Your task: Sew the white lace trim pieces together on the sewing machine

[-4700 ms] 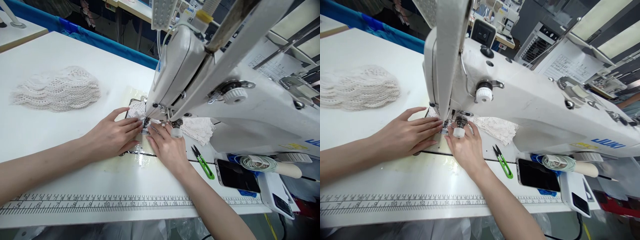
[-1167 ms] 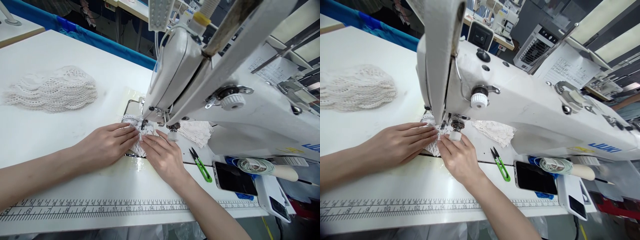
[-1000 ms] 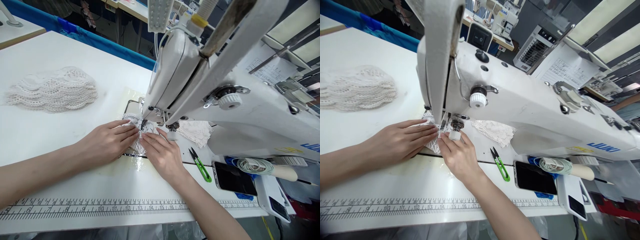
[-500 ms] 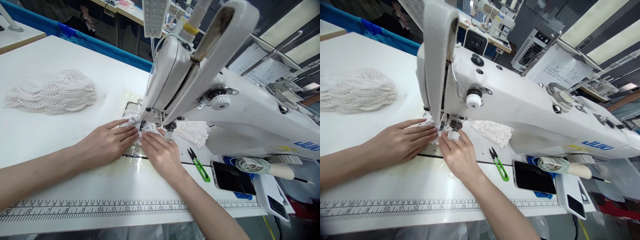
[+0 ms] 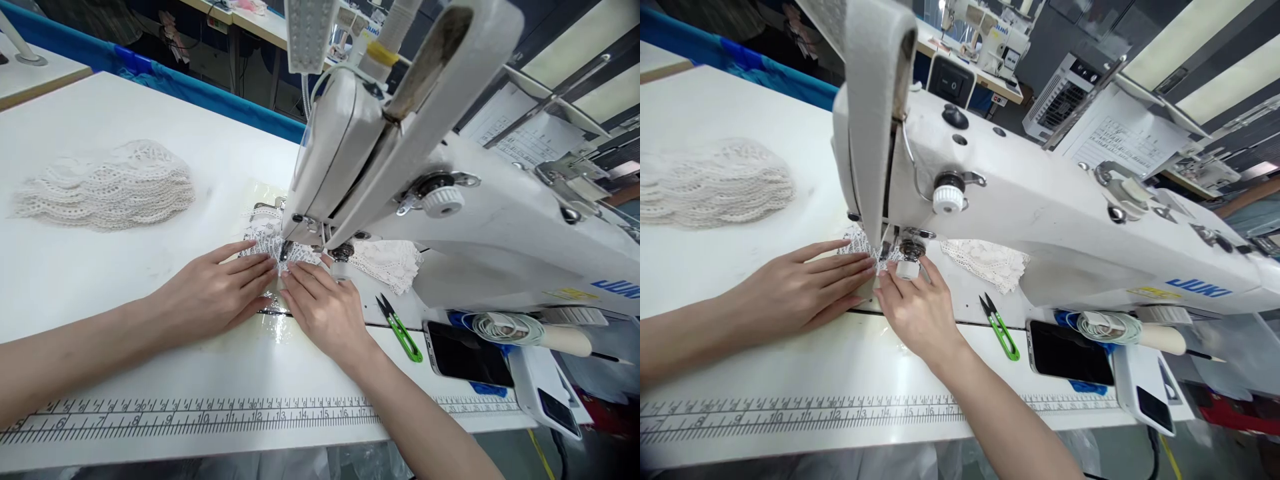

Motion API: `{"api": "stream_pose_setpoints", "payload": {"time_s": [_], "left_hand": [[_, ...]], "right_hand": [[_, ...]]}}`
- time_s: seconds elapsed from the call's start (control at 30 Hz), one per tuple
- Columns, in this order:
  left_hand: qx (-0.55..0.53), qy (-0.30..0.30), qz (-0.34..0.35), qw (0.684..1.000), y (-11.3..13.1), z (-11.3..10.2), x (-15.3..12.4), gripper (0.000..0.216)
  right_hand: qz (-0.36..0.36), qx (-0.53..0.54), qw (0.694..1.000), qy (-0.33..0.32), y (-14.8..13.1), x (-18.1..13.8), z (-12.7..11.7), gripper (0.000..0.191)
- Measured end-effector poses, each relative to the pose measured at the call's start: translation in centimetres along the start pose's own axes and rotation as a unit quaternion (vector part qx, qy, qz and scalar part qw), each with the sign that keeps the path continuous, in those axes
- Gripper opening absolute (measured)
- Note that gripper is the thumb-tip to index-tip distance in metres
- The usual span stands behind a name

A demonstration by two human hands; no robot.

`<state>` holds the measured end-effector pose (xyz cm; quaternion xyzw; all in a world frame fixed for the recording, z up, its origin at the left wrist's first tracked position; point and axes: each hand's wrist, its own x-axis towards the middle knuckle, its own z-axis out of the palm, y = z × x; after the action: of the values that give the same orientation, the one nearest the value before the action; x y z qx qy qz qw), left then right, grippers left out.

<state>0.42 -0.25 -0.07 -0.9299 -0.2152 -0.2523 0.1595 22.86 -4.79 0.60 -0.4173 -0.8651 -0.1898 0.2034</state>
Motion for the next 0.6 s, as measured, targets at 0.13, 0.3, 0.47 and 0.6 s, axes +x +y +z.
{"api": "stream_pose_setpoints", "payload": {"time_s": [0.13, 0.3, 0.47, 0.6], "left_hand": [[0.008, 0.004, 0.016, 1.0, -0.4, 0.4, 0.1, 0.037], [0.019, -0.002, 0.006, 1.0, -0.7, 0.7, 0.3, 0.042], [0.005, -0.003, 0.0, 1.0, -0.9, 0.8, 0.4, 0.044], [-0.008, -0.005, -0.003, 1.0, -1.2, 1.0, 0.5, 0.044]], "right_hand": [[0.005, -0.012, 1.0, -0.016, 0.2, 0.2, 0.2, 0.027], [0.023, -0.016, 0.999, -0.026, 0.3, 0.3, 0.6, 0.031], [0.031, -0.016, 0.999, -0.04, 0.3, 0.2, 0.7, 0.031], [0.036, -0.014, 0.998, -0.044, 0.4, 0.3, 0.6, 0.029]]}}
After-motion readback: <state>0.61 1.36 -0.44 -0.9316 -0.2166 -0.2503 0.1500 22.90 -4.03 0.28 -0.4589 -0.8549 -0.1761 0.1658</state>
